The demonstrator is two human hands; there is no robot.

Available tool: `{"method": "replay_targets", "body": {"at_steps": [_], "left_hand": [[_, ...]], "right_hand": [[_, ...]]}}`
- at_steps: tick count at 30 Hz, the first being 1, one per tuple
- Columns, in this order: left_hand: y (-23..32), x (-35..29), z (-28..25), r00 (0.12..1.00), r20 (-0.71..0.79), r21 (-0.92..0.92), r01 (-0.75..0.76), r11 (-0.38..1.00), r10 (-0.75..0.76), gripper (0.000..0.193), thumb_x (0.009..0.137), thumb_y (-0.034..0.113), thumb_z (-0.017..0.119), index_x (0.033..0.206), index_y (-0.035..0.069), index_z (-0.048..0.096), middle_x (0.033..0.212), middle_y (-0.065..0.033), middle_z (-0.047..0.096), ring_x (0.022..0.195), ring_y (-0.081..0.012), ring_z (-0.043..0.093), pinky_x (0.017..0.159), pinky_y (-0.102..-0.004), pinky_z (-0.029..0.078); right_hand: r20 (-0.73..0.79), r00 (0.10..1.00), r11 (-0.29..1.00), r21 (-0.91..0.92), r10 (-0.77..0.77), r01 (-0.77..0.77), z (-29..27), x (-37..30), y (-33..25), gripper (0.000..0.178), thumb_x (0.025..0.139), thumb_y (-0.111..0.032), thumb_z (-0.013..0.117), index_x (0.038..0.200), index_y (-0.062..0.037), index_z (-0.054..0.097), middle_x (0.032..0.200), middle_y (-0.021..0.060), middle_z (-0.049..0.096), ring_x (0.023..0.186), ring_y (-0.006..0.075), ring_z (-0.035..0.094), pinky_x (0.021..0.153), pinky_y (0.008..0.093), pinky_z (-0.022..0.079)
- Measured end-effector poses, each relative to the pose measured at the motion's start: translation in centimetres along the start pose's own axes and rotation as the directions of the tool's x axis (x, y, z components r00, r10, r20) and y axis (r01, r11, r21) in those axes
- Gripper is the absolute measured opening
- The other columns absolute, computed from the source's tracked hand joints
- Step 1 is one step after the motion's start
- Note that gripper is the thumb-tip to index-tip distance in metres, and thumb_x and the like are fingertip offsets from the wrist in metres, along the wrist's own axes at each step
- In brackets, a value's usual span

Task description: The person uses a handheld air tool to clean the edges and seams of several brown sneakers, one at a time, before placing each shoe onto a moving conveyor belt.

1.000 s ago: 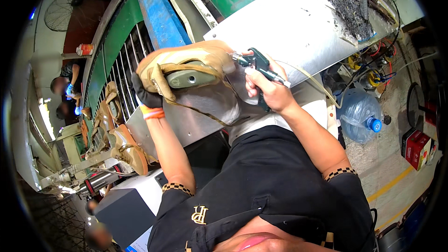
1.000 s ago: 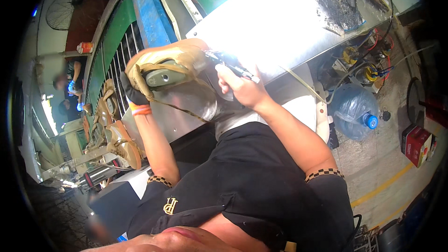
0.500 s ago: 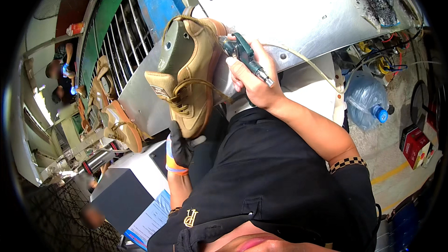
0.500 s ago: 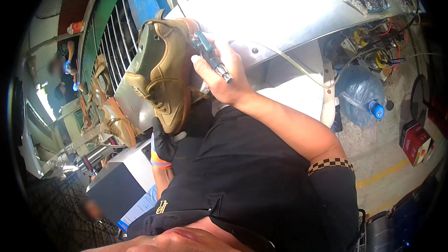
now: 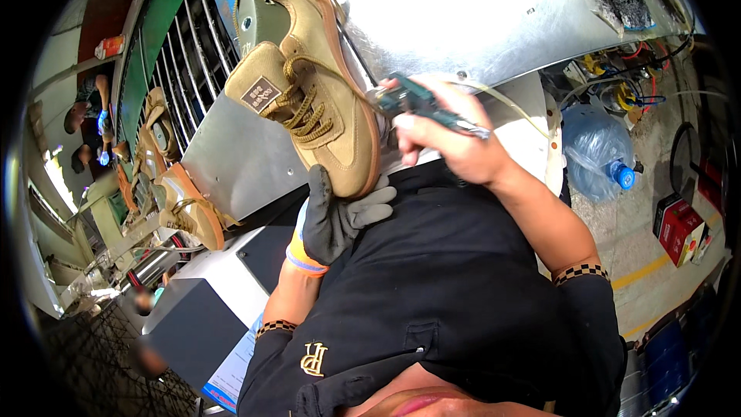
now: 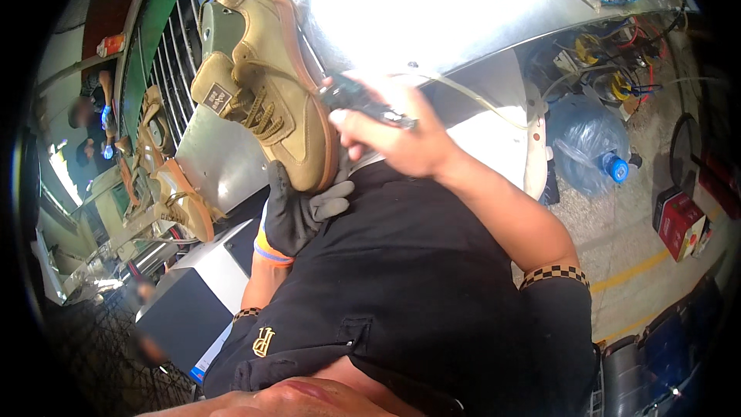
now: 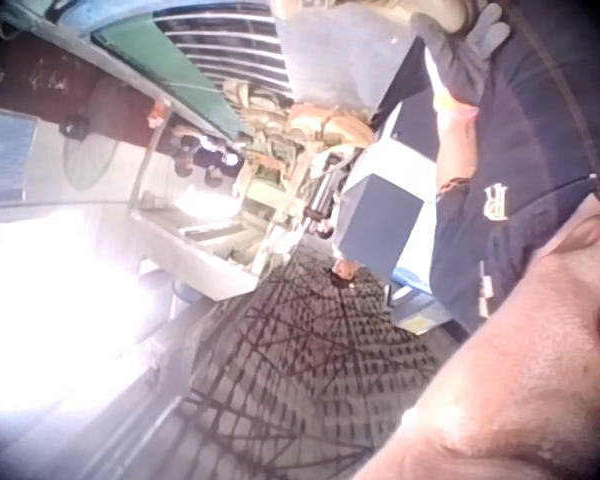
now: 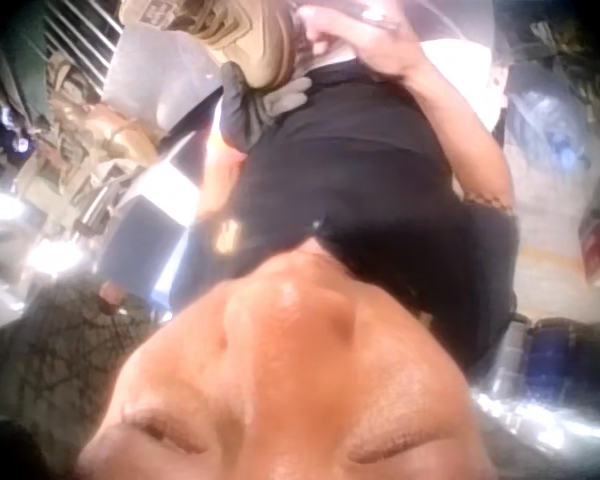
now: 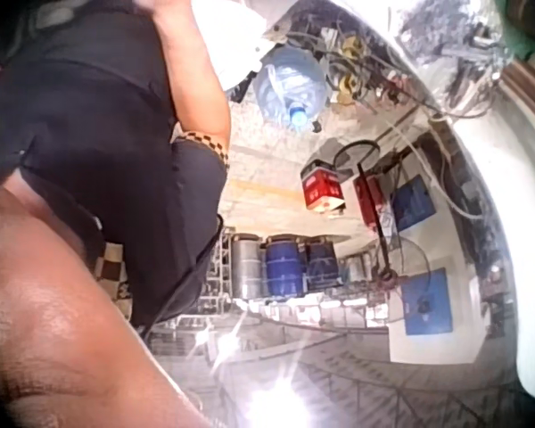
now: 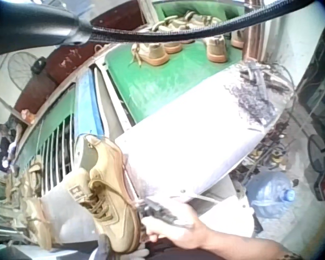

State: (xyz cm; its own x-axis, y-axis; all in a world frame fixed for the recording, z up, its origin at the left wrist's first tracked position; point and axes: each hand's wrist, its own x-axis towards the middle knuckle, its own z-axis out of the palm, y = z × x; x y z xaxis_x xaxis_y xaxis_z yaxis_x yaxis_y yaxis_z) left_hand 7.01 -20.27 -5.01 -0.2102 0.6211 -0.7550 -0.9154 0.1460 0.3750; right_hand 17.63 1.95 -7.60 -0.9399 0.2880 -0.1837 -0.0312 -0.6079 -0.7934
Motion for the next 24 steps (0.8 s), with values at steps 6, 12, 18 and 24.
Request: {"method": "replay_targets", "body": {"at_steps": [6, 12, 18, 24], "left_hand": [[-0.1, 1.0, 1.2, 0.994, 0.085, -0.044, 0.066, 0.997, -0.062, 0.084, 0.094, 0.064, 0.038, 0.14, -0.005, 0.035, 0.124, -0.026, 0.058, 0.11, -0.0358, 0.062, 0.091, -0.0442, 0.056], [-0.5, 1.8, 0.8, 0.981, 0.17, -0.065, 0.103, 0.993, -0.091, 0.089, 0.092, 0.069, 0.037, 0.138, -0.007, 0.038, 0.125, -0.0264, 0.057, 0.111, -0.0355, 0.062, 0.091, -0.0455, 0.055], [-0.4, 1.7, 1.6, 0.992, 0.09, 0.039, 0.087, 0.995, -0.09, 0.092, 0.09, 0.071, 0.038, 0.138, -0.008, 0.038, 0.126, -0.0268, 0.057, 0.112, -0.0358, 0.062, 0.091, -0.0458, 0.054], [-0.5, 1.9, 1.5, 0.989, 0.095, 0.007, 0.111, 0.994, -0.112, 0.094, 0.09, 0.071, 0.039, 0.141, -0.007, 0.034, 0.127, -0.0271, 0.056, 0.113, -0.0369, 0.061, 0.092, -0.0459, 0.054]], "right_hand": [[-0.072, 0.997, 0.993, -0.114, -0.041, 0.032, -1.4, -2.8, -1.3, 0.047, 0.093, -0.012, 0.059, 0.133, 0.0064, 0.045, 0.082, 0.0102, 0.061, 0.072, 0.015, 0.062, 0.068, 0.0284, 0.053], [0.081, 0.997, 0.977, -0.21, -0.007, 0.024, -1.4, 1.3, -1.0, 0.033, 0.093, -0.011, 0.058, 0.122, 0.0047, 0.053, 0.086, 0.0059, 0.061, 0.073, 0.011, 0.061, 0.068, 0.0255, 0.052], [0.056, 0.998, 0.995, -0.099, 0.032, -0.026, -1.1, 4.3, -1.2, 0.04, 0.093, -0.014, 0.059, 0.129, 0.0015, 0.052, 0.08, 0.0054, 0.064, 0.067, 0.0113, 0.062, 0.064, 0.0251, 0.051], [0.043, 0.998, 0.998, 0.03, 0.049, -0.05, -1.3, 4.4, -1.1, 0.038, 0.093, -0.015, 0.059, 0.128, -0.0004, 0.054, 0.079, 0.0055, 0.065, 0.067, 0.0122, 0.063, 0.063, 0.0253, 0.051]]}}
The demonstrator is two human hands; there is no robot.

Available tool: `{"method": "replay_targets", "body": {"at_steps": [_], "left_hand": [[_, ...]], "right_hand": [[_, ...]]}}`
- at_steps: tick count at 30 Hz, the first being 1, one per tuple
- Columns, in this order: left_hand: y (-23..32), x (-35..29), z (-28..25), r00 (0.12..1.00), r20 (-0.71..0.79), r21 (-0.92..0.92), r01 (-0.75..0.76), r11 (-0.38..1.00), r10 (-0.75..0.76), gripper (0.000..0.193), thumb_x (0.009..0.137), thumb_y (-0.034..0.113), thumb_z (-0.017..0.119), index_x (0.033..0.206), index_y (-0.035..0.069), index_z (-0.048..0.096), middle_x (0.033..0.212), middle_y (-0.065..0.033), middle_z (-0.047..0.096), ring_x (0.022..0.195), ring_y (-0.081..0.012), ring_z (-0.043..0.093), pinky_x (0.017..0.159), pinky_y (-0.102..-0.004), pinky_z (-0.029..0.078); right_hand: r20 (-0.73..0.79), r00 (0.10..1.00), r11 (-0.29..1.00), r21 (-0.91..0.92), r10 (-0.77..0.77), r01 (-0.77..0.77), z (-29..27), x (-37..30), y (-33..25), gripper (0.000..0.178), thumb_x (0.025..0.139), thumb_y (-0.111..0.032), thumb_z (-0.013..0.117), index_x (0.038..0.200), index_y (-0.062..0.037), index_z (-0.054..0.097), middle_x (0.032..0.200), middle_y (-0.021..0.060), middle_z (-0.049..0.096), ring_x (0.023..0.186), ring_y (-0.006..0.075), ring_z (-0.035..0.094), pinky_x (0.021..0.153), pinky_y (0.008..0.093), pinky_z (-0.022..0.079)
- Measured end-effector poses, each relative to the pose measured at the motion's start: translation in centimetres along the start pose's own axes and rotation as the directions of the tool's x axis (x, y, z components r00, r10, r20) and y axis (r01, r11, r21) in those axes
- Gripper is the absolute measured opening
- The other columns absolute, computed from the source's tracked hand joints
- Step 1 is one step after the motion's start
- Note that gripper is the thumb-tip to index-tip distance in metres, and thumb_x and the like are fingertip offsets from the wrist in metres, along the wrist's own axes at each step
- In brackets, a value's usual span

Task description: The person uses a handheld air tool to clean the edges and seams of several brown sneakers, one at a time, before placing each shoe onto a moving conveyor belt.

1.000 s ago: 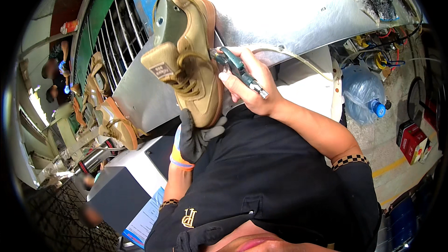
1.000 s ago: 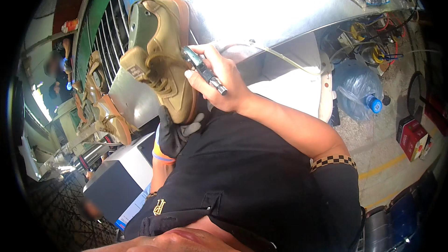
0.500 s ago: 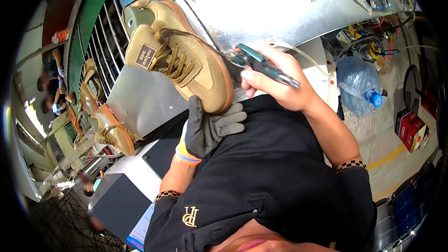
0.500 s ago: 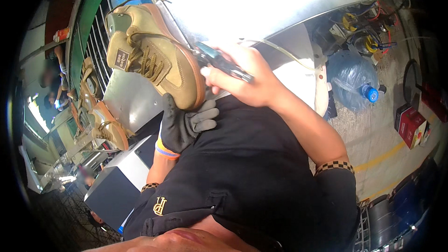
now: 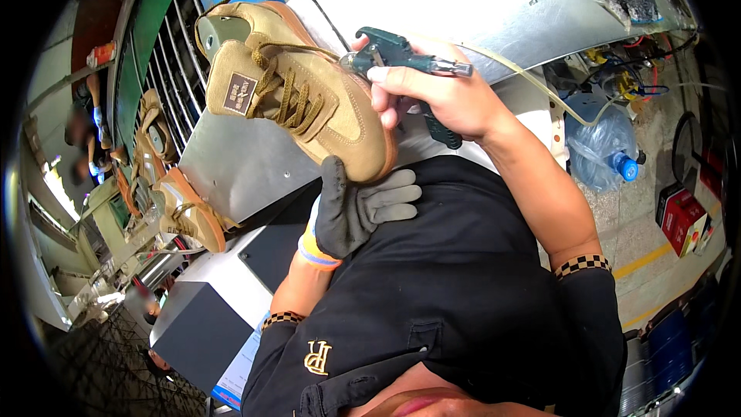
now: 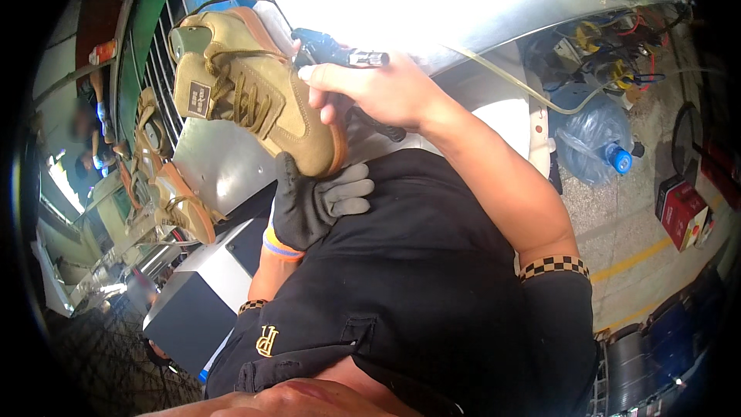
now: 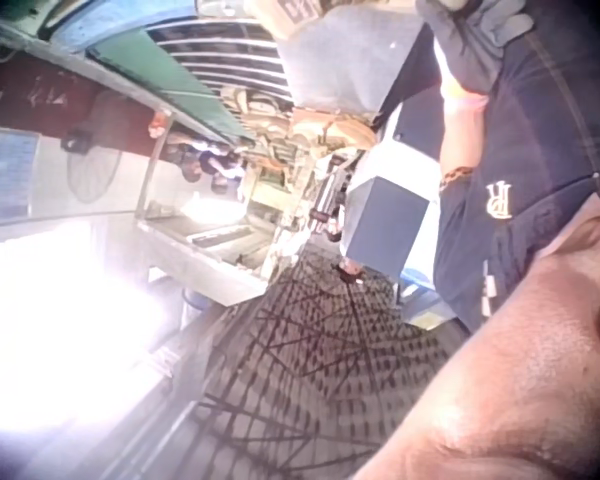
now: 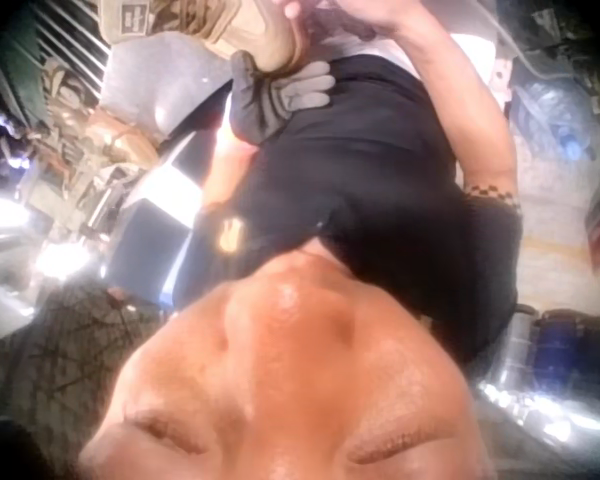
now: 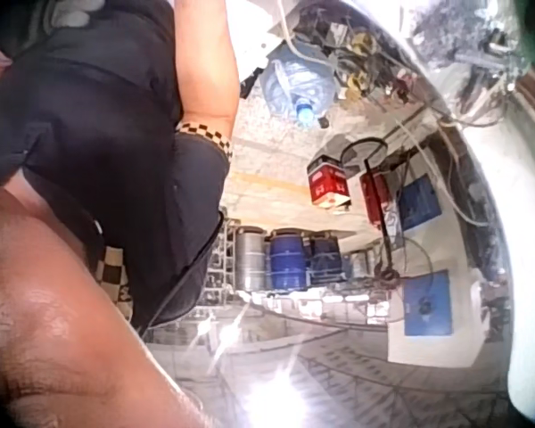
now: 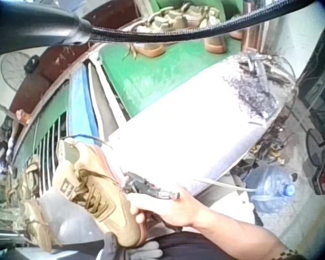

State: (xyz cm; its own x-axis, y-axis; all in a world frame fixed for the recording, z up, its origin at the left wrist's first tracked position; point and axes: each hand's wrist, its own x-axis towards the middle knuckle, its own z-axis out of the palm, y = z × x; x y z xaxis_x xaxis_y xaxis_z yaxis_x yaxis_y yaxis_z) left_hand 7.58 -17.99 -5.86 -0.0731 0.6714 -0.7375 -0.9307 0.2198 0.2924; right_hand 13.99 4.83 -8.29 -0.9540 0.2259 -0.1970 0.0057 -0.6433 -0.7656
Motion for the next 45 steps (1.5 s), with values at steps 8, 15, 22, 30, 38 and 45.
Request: {"method": "replay_targets", "body": {"at_steps": [8, 15, 22, 30, 38, 45], "left_hand": [[-0.1, 0.6, -0.3, 0.999, 0.038, -0.054, 0.019, 0.998, -0.017, 0.094, 0.09, 0.071, 0.038, 0.141, -0.008, 0.032, 0.127, -0.0276, 0.056, 0.114, -0.037, 0.06, 0.094, -0.0468, 0.053], [0.0, 1.8, 1.8, 0.999, 0.01, 0.097, 0.041, 0.994, -0.043, 0.111, 0.08, 0.082, 0.039, 0.142, -0.008, 0.029, 0.124, -0.0276, 0.057, 0.11, -0.0352, 0.062, 0.09, -0.0454, 0.054], [0.9, 4.8, 6.2, 0.974, 0.215, 0.149, 0.037, 0.988, -0.069, 0.119, 0.073, 0.09, 0.029, 0.142, -0.007, 0.032, 0.117, -0.0191, 0.061, 0.105, -0.0281, 0.064, 0.09, -0.0384, 0.053], [1.3, 9.5, 7.4, 0.904, 0.367, -0.09, -0.198, 0.976, 0.217, 0.1, 0.083, 0.083, 0.019, 0.129, -0.002, 0.046, 0.11, -0.0141, 0.061, 0.087, -0.0203, 0.062, 0.08, -0.0319, 0.051], [1.9, 9.9, 5.1, 0.74, 0.565, 0.415, -0.638, 0.649, 0.366, 0.055, 0.102, 0.047, 0.037, 0.125, -0.001, 0.049, 0.116, -0.0123, 0.059, 0.104, -0.0201, 0.059, 0.09, -0.0322, 0.048], [6.8, -4.2, -0.5, 0.209, 0.633, 0.549, -0.8, -0.242, 0.745, 0.086, 0.085, 0.044, 0.069, 0.145, -0.003, 0.031, 0.139, -0.0245, 0.048, 0.128, -0.0353, 0.049, 0.111, -0.0422, 0.034]], "right_hand": [[-0.057, 0.995, 0.991, -0.097, 0.088, -0.093, 0.1, 0.2, -0.8, 0.033, 0.092, -0.013, 0.057, 0.123, -0.001, 0.056, 0.068, 0.0016, 0.055, 0.057, 0.0098, 0.054, 0.054, 0.0257, 0.047], [-0.121, 0.98, 0.988, 0.002, 0.156, -0.157, 0.0, -3.2, -2.0, 0.02, 0.089, -0.016, 0.063, 0.079, 0.0001, 0.059, 0.062, 0.0031, 0.054, 0.052, 0.0112, 0.054, 0.051, 0.0282, 0.049], [-0.269, 0.949, 0.987, 0.033, 0.162, -0.159, 1.0, -7.6, -3.6, 0.035, 0.091, -0.008, 0.058, 0.125, 0.0, 0.054, 0.069, 0.0022, 0.052, 0.056, 0.0089, 0.051, 0.053, 0.0255, 0.046], [-0.367, 0.91, 0.967, -0.227, -0.192, 0.112, 2.1, -7.3, 0.6, 0.04, 0.09, -0.003, 0.056, 0.129, 0.0019, 0.048, 0.081, 0.0023, 0.055, 0.064, 0.0058, 0.051, 0.057, 0.0217, 0.042], [-0.208, 0.839, 0.707, -0.658, -0.503, 0.26, 2.9, -7.6, 3.2, 0.055, 0.078, 0.002, 0.062, 0.13, 0.0023, 0.045, 0.078, 0.0094, 0.066, 0.067, 0.0108, 0.062, 0.064, 0.0228, 0.048], [-0.261, 0.881, 0.818, -0.536, -0.394, 0.206, 1.0, -5.7, 1.7, 0.037, 0.091, -0.004, 0.052, 0.127, 0.0046, 0.051, 0.074, 0.0031, 0.06, 0.063, 0.0074, 0.056, 0.061, 0.0234, 0.048]]}}
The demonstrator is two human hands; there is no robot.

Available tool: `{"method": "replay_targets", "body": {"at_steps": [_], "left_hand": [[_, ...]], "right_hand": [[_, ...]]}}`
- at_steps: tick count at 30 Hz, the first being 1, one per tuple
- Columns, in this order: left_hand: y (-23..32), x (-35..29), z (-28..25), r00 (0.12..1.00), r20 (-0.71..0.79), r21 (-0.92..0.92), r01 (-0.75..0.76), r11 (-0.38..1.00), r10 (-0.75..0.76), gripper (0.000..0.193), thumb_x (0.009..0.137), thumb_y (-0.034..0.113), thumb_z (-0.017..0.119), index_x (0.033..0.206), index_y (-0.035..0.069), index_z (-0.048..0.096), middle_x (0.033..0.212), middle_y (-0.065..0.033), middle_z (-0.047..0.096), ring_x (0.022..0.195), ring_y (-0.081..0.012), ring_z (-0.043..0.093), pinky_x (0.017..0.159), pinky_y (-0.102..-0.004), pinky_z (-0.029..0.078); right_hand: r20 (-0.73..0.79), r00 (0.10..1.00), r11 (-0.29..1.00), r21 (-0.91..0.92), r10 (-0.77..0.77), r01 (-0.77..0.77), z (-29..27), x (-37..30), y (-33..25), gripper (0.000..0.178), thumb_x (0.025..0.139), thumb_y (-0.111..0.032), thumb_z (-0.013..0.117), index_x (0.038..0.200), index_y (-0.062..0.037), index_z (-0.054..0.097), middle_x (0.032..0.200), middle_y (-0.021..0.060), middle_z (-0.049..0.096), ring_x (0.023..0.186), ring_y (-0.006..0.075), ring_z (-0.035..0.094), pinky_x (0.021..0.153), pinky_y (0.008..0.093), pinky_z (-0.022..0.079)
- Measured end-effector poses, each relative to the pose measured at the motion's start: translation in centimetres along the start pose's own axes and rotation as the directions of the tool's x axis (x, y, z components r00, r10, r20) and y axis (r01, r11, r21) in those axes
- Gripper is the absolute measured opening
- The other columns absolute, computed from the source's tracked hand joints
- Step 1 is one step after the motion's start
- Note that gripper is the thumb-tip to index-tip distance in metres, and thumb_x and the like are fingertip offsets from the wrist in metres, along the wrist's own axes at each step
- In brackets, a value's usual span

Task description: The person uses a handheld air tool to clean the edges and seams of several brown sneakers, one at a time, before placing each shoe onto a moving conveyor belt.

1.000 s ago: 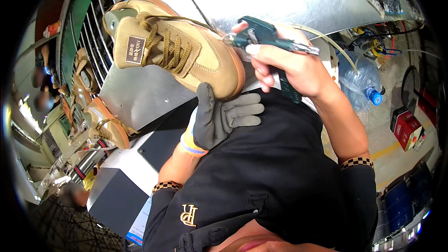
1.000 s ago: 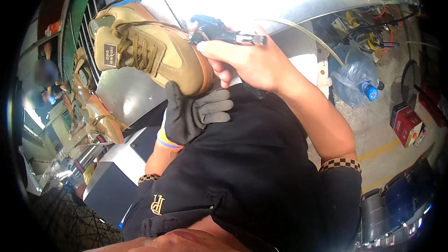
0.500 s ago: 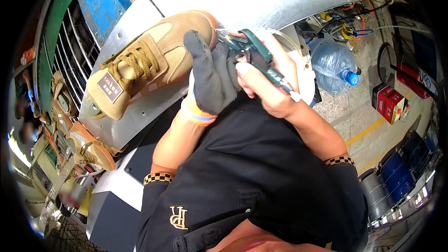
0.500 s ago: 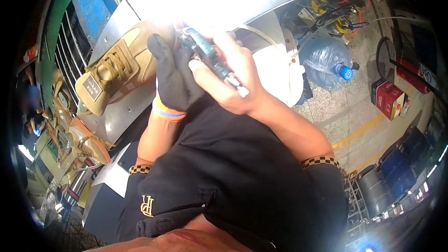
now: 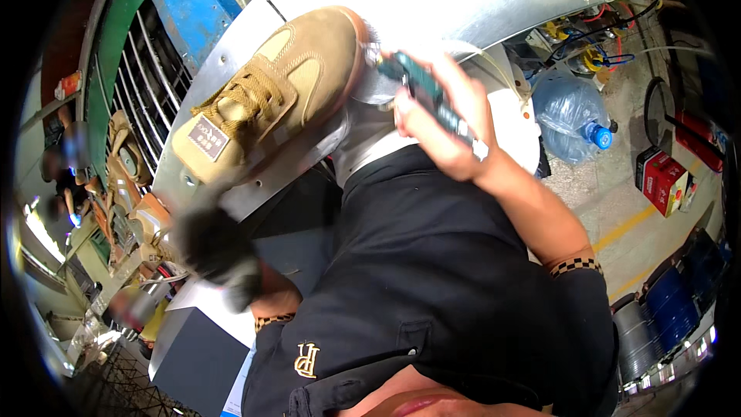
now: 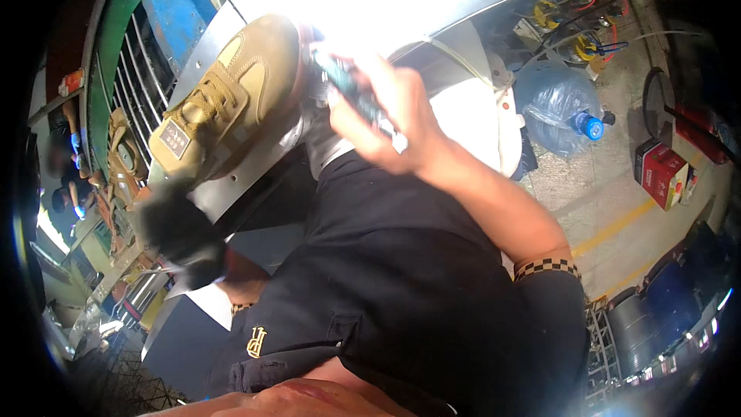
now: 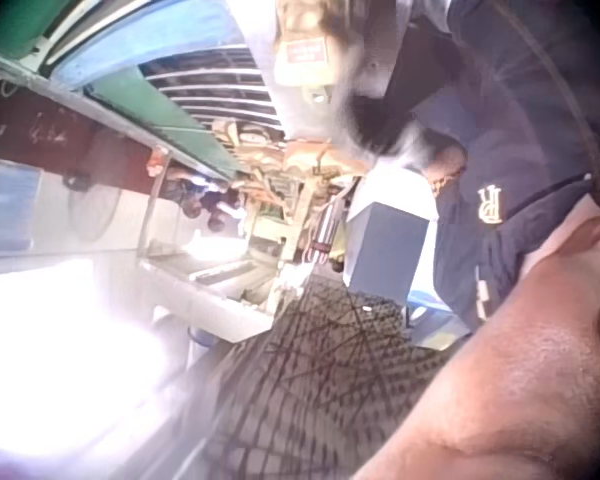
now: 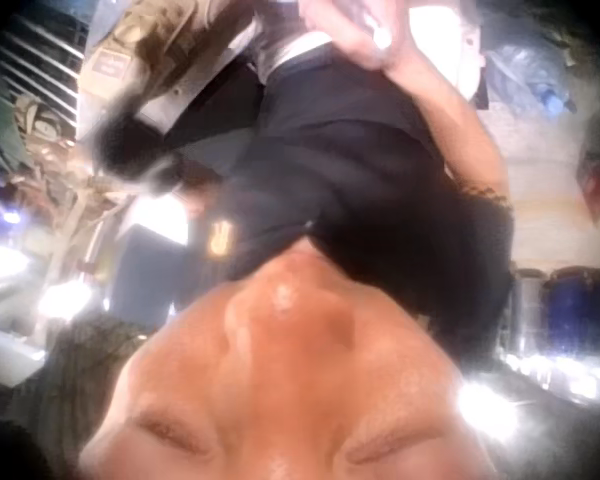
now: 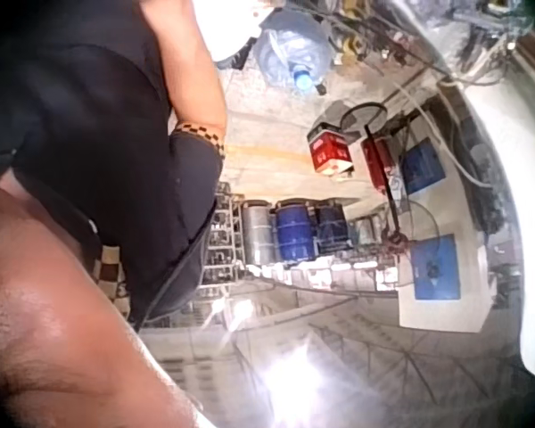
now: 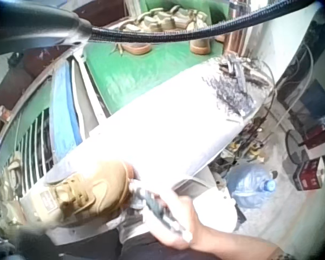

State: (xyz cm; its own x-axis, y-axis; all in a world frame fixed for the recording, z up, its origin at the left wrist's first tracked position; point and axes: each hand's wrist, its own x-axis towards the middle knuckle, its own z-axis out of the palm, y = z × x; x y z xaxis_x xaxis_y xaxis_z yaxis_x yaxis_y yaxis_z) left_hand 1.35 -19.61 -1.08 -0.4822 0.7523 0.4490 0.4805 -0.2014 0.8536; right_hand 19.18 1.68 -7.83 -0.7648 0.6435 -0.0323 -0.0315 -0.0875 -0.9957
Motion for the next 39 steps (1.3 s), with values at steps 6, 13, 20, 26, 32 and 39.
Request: {"method": "replay_targets", "body": {"at_steps": [6, 13, 20, 26, 32, 39], "left_hand": [[0.0, -1.7, -4.0, 0.898, 0.113, 0.689, 0.238, 0.684, -0.426, 0.108, 0.063, 0.028, 0.084, 0.149, 0.001, 0.025, 0.142, -0.019, 0.045, 0.129, -0.0309, 0.047, 0.11, -0.0409, 0.036], [0.7, -1.9, -0.4, 0.852, -0.169, 0.491, 0.509, 0.706, -0.496, 0.104, 0.064, 0.015, 0.081, 0.149, 0.0, 0.023, 0.138, -0.0181, 0.047, 0.127, -0.0284, 0.048, 0.108, -0.0384, 0.036], [0.7, -2.7, -1.1, 0.762, -0.23, 0.199, 0.646, 0.737, -0.606, 0.109, 0.062, 0.017, 0.082, 0.151, 0.0, 0.021, 0.144, -0.0167, 0.042, 0.132, -0.0298, 0.042, 0.11, -0.0416, 0.034], [0.1, 7.8, 3.8, 0.782, -0.256, -0.268, 0.508, 0.819, -0.569, 0.089, 0.066, 0.011, 0.06, 0.148, -0.004, 0.026, 0.144, -0.0218, 0.04, 0.133, -0.0346, 0.043, 0.111, -0.0439, 0.037], [-12.8, 24.3, 3.1, 0.99, 0.066, 0.263, -0.135, 0.955, 0.122, 0.051, 0.084, 0.005, 0.062, 0.133, 0.002, 0.048, 0.136, -0.0168, 0.05, 0.124, -0.0335, 0.052, 0.101, -0.0444, 0.049], [-26.4, 44.7, 20.7, 0.767, -0.627, 0.499, 0.261, 0.826, 0.136, 0.06, 0.091, 0.041, 0.053, 0.135, 0.001, 0.048, 0.141, -0.0152, 0.05, 0.129, -0.0293, 0.048, 0.108, -0.0433, 0.035]], "right_hand": [[0.15, 0.988, 0.972, 0.221, 0.044, -0.076, 0.4, 7.4, 0.3, 0.037, 0.09, -0.006, 0.052, 0.126, 0.0003, 0.054, 0.073, 0.0047, 0.059, 0.061, 0.0105, 0.057, 0.057, 0.025, 0.046], [0.108, 0.993, 0.968, 0.241, 0.048, -0.072, 1.7, 4.6, 1.6, 0.038, 0.09, -0.004, 0.05, 0.128, 0.0017, 0.051, 0.068, 0.0025, 0.053, 0.057, 0.0098, 0.051, 0.054, 0.0251, 0.043], [0.266, 0.963, 0.995, -0.076, -0.041, 0.063, 0.1, 0.5, -0.9, 0.047, 0.083, -0.012, 0.063, 0.127, -0.0047, 0.051, 0.083, 0.0142, 0.066, 0.07, 0.0244, 0.067, 0.066, 0.0354, 0.05], [0.082, 0.985, 0.978, 0.16, -0.15, 0.135, -7.9, 5.2, -0.5, 0.043, 0.087, -0.005, 0.057, 0.129, 0.0037, 0.051, 0.081, 0.0063, 0.063, 0.071, 0.0117, 0.061, 0.068, 0.0254, 0.049], [-0.237, 0.967, 0.896, 0.403, -0.093, 0.185, -10.7, 7.6, 0.1, 0.043, 0.09, -0.001, 0.052, 0.131, 0.0049, 0.042, 0.085, 0.0103, 0.062, 0.074, 0.0142, 0.061, 0.069, 0.0281, 0.052], [-0.279, 0.952, 0.945, 0.256, -0.129, 0.203, -9.5, 7.7, 0.6, 0.052, 0.088, -0.002, 0.052, 0.137, 0.0058, 0.037, 0.083, 0.0117, 0.063, 0.071, 0.0152, 0.061, 0.068, 0.0294, 0.051]]}}
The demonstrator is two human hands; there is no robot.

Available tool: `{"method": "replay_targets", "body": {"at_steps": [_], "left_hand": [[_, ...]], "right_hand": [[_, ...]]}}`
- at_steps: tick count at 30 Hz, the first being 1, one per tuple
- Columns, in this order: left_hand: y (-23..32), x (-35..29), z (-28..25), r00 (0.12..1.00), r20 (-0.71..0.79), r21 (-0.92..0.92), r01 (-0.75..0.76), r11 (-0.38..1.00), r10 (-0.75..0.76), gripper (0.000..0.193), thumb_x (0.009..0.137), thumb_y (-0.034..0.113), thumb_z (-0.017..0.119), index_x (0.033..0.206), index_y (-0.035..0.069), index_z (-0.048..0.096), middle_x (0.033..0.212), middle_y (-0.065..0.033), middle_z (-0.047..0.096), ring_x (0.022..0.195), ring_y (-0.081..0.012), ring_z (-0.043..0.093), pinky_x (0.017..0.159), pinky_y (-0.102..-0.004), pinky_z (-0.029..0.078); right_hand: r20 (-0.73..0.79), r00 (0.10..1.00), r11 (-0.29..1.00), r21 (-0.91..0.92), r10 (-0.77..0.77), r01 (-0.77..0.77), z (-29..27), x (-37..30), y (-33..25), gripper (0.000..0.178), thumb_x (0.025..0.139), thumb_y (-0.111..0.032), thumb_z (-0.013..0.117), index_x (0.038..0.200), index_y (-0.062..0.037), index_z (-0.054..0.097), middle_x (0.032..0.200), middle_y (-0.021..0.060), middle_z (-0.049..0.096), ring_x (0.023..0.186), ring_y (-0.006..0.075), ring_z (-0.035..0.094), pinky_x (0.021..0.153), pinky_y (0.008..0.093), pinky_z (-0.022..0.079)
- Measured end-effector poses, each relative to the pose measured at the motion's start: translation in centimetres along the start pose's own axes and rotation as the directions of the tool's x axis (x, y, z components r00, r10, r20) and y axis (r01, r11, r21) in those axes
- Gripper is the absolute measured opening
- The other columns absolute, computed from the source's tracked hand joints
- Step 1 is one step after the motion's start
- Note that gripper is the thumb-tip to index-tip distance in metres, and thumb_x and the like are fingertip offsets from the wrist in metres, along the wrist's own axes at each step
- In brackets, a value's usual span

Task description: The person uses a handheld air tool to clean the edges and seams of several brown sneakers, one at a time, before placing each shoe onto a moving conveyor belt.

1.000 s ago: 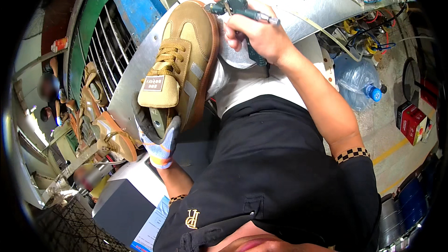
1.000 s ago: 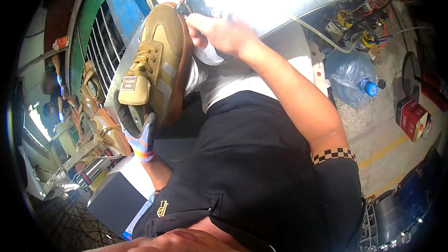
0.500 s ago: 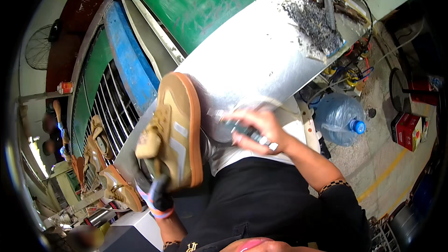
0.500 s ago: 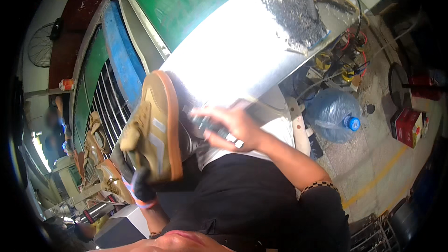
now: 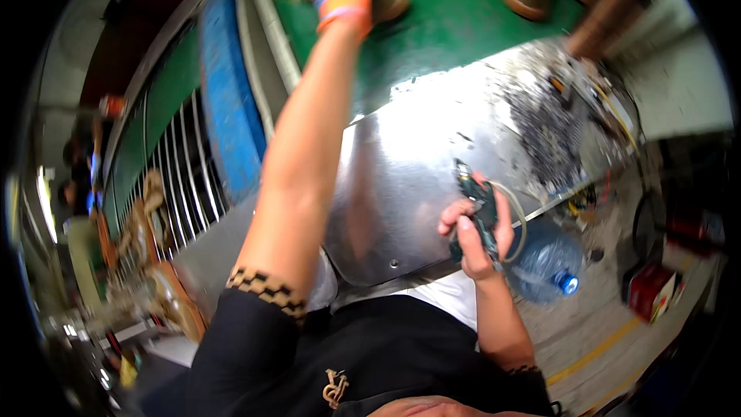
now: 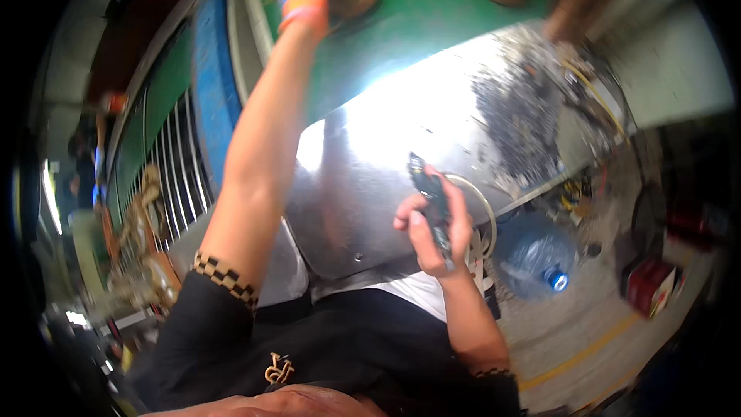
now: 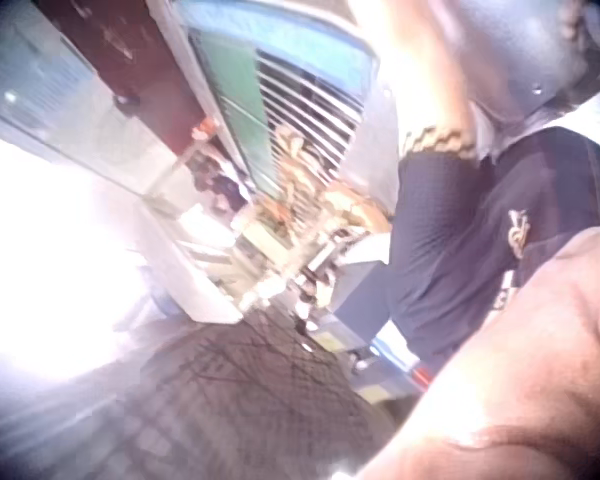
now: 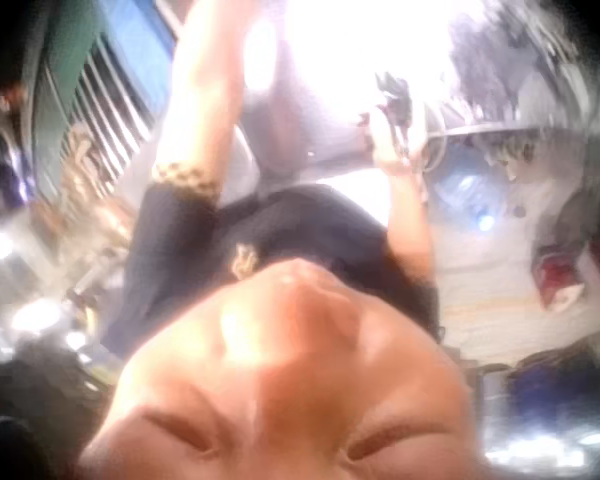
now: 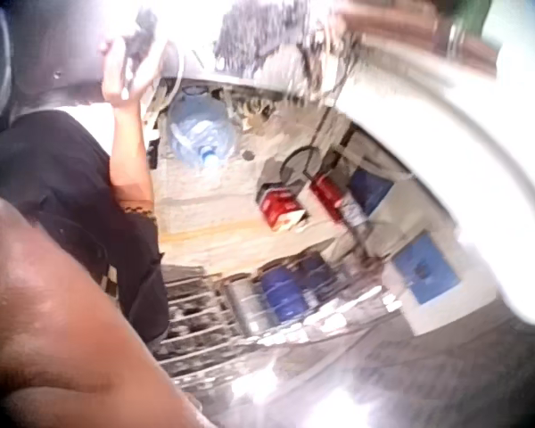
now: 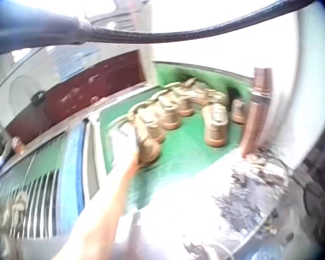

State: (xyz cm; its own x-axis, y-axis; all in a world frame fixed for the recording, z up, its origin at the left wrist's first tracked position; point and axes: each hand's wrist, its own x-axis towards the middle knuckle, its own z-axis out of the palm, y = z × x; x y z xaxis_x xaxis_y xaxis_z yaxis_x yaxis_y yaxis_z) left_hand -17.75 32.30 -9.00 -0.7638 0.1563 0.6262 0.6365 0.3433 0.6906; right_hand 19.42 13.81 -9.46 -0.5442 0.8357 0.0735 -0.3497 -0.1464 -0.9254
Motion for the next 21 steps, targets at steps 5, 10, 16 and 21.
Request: {"method": "replay_targets", "body": {"at_steps": [5, 10, 16, 21], "left_hand": [[2.7, 2.6, 2.3, 0.93, 0.34, 0.078, 0.119, 0.99, -0.139, 0.079, 0.089, 0.048, 0.053, 0.146, 0.0, 0.029, 0.152, -0.0202, 0.031, 0.139, -0.0367, 0.031, 0.115, -0.0423, 0.028], [-5.6, 1.8, -8.7, 0.655, 0.756, -0.054, 0.054, 0.997, 0.005, 0.094, 0.078, 0.065, 0.059, 0.147, 0.006, 0.034, 0.148, -0.0211, 0.039, 0.136, -0.0367, 0.037, 0.113, -0.0395, 0.031], [-17.4, 1.1, -46.7, 0.96, 0.252, 0.504, -0.023, 0.864, -0.121, 0.074, 0.081, 0.05, 0.067, 0.138, 0.007, 0.049, 0.134, -0.0208, 0.054, 0.124, -0.0329, 0.052, 0.103, -0.0388, 0.041], [-30.6, -1.0, -78.7, 0.874, -0.408, 0.886, 0.449, 0.117, -0.265, 0.102, 0.068, 0.073, 0.065, 0.139, 0.002, 0.047, 0.14, -0.0259, 0.047, 0.13, -0.0353, 0.046, 0.108, -0.0414, 0.036]], "right_hand": [[-0.134, 0.991, 0.999, -0.035, -0.026, 0.021, 0.4, -0.4, 0.1, 0.059, 0.087, -0.008, 0.053, 0.139, 0.0074, 0.03, 0.08, 0.0129, 0.062, 0.065, 0.0182, 0.058, 0.06, 0.0309, 0.052], [-0.089, 0.995, 0.998, -0.037, -0.049, 0.046, 0.9, -0.1, 0.1, 0.064, 0.083, -0.007, 0.05, 0.14, 0.0092, 0.028, 0.08, 0.0129, 0.058, 0.067, 0.0191, 0.054, 0.057, 0.0285, 0.048], [-0.037, 0.999, 0.998, -0.059, -0.039, 0.037, 0.8, -0.3, -0.1, 0.061, 0.086, -0.009, 0.048, 0.143, 0.0046, 0.029, 0.085, 0.0099, 0.054, 0.074, 0.0181, 0.05, 0.064, 0.0281, 0.045], [0.038, 0.998, 0.997, -0.061, -0.052, 0.054, 0.8, 0.0, 0.3, 0.057, 0.088, -0.009, 0.047, 0.142, 0.0046, 0.031, 0.086, 0.0088, 0.055, 0.073, 0.0179, 0.05, 0.064, 0.0282, 0.043]]}}
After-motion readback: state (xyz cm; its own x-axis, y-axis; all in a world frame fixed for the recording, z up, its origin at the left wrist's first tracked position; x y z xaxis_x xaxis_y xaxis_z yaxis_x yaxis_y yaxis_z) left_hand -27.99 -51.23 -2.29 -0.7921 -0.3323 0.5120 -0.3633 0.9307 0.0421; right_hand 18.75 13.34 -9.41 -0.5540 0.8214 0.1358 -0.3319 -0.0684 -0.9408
